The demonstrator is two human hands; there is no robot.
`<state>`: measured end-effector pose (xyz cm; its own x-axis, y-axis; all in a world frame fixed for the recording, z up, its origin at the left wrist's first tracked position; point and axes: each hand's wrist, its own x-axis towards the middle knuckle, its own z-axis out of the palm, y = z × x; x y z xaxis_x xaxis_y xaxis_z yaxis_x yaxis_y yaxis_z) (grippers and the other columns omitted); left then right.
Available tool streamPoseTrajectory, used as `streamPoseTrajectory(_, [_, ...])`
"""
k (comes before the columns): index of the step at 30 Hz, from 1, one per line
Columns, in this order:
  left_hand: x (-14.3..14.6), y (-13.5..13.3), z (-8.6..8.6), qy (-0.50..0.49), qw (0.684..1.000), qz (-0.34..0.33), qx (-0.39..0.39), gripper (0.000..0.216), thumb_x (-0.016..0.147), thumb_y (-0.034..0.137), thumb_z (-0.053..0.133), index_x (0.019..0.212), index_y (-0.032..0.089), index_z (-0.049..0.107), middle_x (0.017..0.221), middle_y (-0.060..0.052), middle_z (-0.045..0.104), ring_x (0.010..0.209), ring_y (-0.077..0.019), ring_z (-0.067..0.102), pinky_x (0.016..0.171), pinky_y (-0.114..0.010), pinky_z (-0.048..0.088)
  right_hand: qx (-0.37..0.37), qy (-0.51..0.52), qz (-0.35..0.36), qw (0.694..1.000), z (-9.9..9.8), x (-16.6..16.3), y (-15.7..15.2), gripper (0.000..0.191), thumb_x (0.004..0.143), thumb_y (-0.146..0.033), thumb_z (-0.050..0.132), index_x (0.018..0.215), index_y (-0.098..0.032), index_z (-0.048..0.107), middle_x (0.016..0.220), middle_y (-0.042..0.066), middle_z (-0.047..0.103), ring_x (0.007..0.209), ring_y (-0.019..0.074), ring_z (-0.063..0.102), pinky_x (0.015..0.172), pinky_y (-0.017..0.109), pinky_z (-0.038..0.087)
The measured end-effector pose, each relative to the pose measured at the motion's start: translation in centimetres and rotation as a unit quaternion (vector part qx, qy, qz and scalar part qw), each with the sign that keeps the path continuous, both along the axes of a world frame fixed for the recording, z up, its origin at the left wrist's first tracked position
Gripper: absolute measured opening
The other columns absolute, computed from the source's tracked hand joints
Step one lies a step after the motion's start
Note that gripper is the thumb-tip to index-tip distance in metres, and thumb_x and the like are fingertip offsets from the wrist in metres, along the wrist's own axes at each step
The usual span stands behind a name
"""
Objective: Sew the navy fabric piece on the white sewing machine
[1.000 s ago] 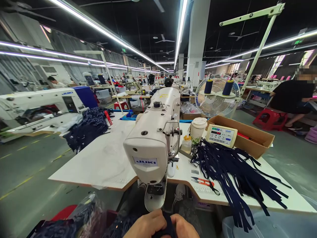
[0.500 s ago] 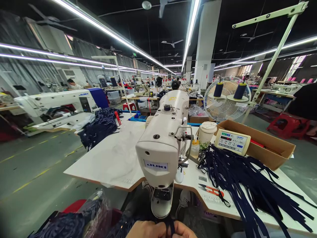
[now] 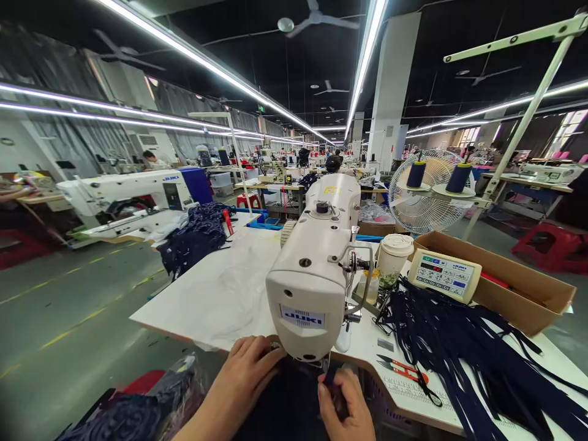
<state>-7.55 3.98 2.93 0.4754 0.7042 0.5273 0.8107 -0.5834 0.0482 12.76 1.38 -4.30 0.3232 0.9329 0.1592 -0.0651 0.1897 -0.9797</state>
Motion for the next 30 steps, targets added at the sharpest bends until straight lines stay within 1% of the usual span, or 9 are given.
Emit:
streamPoseTrajectory(3, [0.2, 0.0, -1.6, -0.003, 0.995, -0.028, 0.092, 0.026, 0.100, 0.016, 0.044, 0.117, 0.019, 0.063, 0.103, -0.006, 0.070, 0.098, -0.0199, 0.065, 0.088, -0.034, 0.049, 0.002, -0.003, -0.003, 1.000, -0.4, -0.7, 0.9, 0.032, 0.074, -0.055, 0.075, 0.075, -0.025, 0.067, 0.076, -0.001, 0.058, 0.073, 0.0187, 0.052, 0.070, 0.027, 0.043])
streamPoseTrajectory(6, [1.3, -0.5, -2.2, -0.049, 0.976, -0.155, 0.146, 0.023, 0.099, 0.015, 0.047, 0.115, 0.016, 0.064, 0.101, -0.002, 0.074, 0.107, -0.0143, 0.063, 0.098, -0.027, 0.043, -0.030, 0.026, 0.004, 0.999, -1.0, -0.7, 1.3, 0.033, 0.073, -0.052, 0.076, 0.090, -0.026, 0.066, 0.084, 0.000, 0.065, 0.080, 0.0206, 0.059, 0.073, 0.027, 0.048])
streamPoseTrajectory(8, [2.3, -0.7, -2.0, -0.038, 0.969, -0.203, 0.133, 0.027, 0.102, 0.023, 0.042, 0.115, 0.016, 0.064, 0.103, -0.001, 0.075, 0.106, -0.0119, 0.063, 0.096, -0.023, 0.042, -0.053, 0.049, 0.019, 0.997, -1.1, -0.4, 1.5, 0.039, 0.070, -0.051, 0.079, 0.097, -0.026, 0.066, 0.092, 0.001, 0.071, 0.090, 0.0234, 0.062, 0.078, 0.028, 0.050])
streamPoseTrajectory(11, [3.6, -0.7, -2.0, -0.044, 0.972, -0.175, 0.149, 0.029, 0.102, 0.030, 0.041, 0.112, 0.022, 0.067, 0.102, 0.006, 0.076, 0.102, -0.0113, 0.063, 0.094, -0.023, 0.040, -0.082, 0.072, 0.057, 0.992, -0.6, 0.3, 1.7, 0.040, 0.067, -0.047, 0.082, 0.095, -0.023, 0.067, 0.089, 0.002, 0.074, 0.090, 0.0252, 0.066, 0.080, 0.030, 0.052])
streamPoseTrajectory(14, [4.5, -0.8, -2.5, -0.063, 0.964, -0.130, 0.223, 0.016, 0.095, 0.024, 0.056, 0.101, 0.025, 0.071, 0.096, 0.011, 0.076, 0.096, -0.0109, 0.062, 0.089, -0.025, 0.038, -0.102, 0.118, 0.106, 0.982, 0.4, 1.0, 1.9, 0.043, 0.066, -0.047, 0.082, 0.098, -0.023, 0.068, 0.090, 0.002, 0.074, 0.098, 0.0265, 0.065, 0.087, 0.033, 0.048])
streamPoseTrajectory(16, [4.7, -0.9, -2.8, -0.039, 0.965, -0.139, 0.221, 0.018, 0.095, 0.016, 0.054, 0.097, 0.022, 0.071, 0.095, 0.008, 0.075, 0.094, -0.0091, 0.063, 0.084, -0.024, 0.039, -0.109, 0.136, 0.127, 0.976, 1.0, 1.4, 2.0, 0.042, 0.070, -0.048, 0.080, 0.101, -0.023, 0.068, 0.093, 0.002, 0.074, 0.102, 0.0264, 0.063, 0.092, 0.034, 0.044])
streamPoseTrajectory(21, [4.9, -1.3, -3.5, -0.050, 0.968, -0.131, 0.206, 0.024, 0.098, 0.019, 0.046, 0.098, 0.023, 0.070, 0.093, 0.004, 0.074, 0.093, -0.0099, 0.066, 0.079, -0.025, 0.041, -0.113, 0.028, 0.182, 0.976, 1.3, 2.9, 2.4, 0.033, 0.078, -0.047, 0.074, 0.098, -0.021, 0.071, 0.082, 0.000, 0.069, 0.082, 0.0212, 0.059, 0.082, 0.034, 0.044])
streamPoseTrajectory(27, [5.5, -2.6, -4.2, -0.098, 0.984, -0.077, 0.127, 0.026, 0.101, 0.021, 0.044, 0.098, 0.025, 0.069, 0.097, 0.006, 0.076, 0.101, -0.0103, 0.067, 0.099, -0.027, 0.030, -0.096, 0.013, 0.156, 0.983, 0.6, 2.5, 2.4, 0.036, 0.074, -0.052, 0.074, 0.093, -0.022, 0.070, 0.077, -0.001, 0.067, 0.075, 0.0196, 0.059, 0.076, 0.030, 0.047])
streamPoseTrajectory(30, [5.7, -2.6, -4.2, -0.103, 0.984, -0.075, 0.128, 0.031, 0.103, 0.021, 0.040, 0.095, 0.025, 0.070, 0.091, 0.007, 0.076, 0.098, -0.0108, 0.068, 0.102, -0.029, 0.026, -0.083, 0.006, 0.092, 0.992, 0.6, 1.5, 1.9, 0.039, 0.074, -0.057, 0.072, 0.093, -0.023, 0.068, 0.074, -0.003, 0.064, 0.072, 0.0187, 0.058, 0.072, 0.028, 0.046])
